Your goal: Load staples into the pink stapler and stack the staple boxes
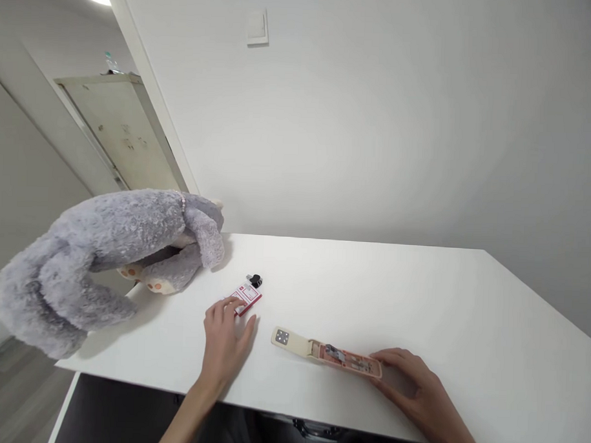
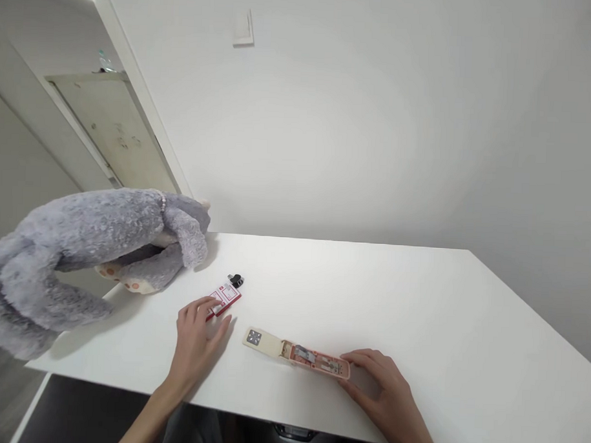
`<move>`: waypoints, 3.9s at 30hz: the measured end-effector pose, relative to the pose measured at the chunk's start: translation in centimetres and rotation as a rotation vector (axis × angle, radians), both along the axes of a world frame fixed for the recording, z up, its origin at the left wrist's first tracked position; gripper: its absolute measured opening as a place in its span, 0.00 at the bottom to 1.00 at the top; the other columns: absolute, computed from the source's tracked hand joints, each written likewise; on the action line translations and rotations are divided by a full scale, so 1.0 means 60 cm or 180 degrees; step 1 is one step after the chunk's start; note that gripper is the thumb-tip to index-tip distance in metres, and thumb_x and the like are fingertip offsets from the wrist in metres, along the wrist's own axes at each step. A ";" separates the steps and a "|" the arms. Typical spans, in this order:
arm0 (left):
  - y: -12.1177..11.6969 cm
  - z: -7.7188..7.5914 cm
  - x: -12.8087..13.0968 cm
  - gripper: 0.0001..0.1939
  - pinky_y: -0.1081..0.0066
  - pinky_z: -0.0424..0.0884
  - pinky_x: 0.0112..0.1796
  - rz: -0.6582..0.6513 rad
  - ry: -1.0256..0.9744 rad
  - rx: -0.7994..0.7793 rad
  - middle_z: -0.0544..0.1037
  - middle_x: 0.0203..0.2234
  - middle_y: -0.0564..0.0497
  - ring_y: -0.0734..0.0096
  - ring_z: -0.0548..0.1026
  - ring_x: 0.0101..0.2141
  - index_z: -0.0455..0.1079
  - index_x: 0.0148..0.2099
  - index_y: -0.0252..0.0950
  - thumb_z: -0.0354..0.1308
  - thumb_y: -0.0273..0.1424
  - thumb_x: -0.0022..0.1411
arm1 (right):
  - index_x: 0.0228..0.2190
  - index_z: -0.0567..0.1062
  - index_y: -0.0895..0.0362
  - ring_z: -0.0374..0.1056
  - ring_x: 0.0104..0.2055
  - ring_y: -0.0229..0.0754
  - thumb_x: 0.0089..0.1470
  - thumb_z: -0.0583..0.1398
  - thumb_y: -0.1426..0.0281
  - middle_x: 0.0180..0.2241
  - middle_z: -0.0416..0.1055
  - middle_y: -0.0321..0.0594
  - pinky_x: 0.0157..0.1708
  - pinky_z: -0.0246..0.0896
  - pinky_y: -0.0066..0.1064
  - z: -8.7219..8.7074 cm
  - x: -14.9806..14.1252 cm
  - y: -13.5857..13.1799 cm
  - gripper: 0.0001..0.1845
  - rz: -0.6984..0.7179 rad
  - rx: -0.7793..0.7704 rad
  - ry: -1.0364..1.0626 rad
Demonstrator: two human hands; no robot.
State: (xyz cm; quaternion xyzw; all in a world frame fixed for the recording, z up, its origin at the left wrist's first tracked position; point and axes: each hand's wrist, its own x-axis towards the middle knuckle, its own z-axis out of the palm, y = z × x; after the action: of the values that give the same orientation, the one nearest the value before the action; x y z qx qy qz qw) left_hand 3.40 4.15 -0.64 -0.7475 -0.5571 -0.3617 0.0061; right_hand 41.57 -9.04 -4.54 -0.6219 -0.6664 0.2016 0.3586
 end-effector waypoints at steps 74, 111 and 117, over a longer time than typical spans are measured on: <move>0.098 0.036 0.004 0.29 0.50 0.67 0.60 -0.0580 0.0493 -0.0461 0.70 0.63 0.40 0.48 0.69 0.62 0.60 0.68 0.40 0.56 0.43 0.70 | 0.47 0.81 0.44 0.75 0.52 0.50 0.63 0.63 0.53 0.49 0.80 0.39 0.51 0.73 0.41 0.015 -0.012 -0.003 0.14 -0.0209 -0.0033 0.0047; 0.046 -0.004 -0.084 0.32 0.43 0.63 0.61 0.0060 0.0844 0.0096 0.70 0.60 0.34 0.40 0.67 0.61 0.61 0.64 0.37 0.57 0.52 0.67 | 0.47 0.79 0.45 0.74 0.53 0.52 0.63 0.63 0.52 0.50 0.79 0.39 0.53 0.73 0.44 0.008 -0.013 -0.007 0.16 -0.0260 -0.0148 0.0227; -0.001 -0.003 -0.136 0.38 0.41 0.68 0.56 0.0594 0.0821 -0.0224 0.75 0.56 0.31 0.34 0.71 0.57 0.65 0.62 0.33 0.54 0.58 0.64 | 0.48 0.78 0.48 0.74 0.52 0.51 0.64 0.61 0.51 0.50 0.78 0.42 0.51 0.73 0.43 0.000 -0.010 -0.005 0.18 -0.0475 -0.0118 0.0345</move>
State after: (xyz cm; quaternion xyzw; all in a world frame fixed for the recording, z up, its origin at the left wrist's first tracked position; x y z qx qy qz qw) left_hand -4.77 4.10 -0.84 -0.7326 -0.6310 -0.2408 0.0850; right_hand 40.96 -9.32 -4.54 -0.6645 -0.5940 0.2199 0.3965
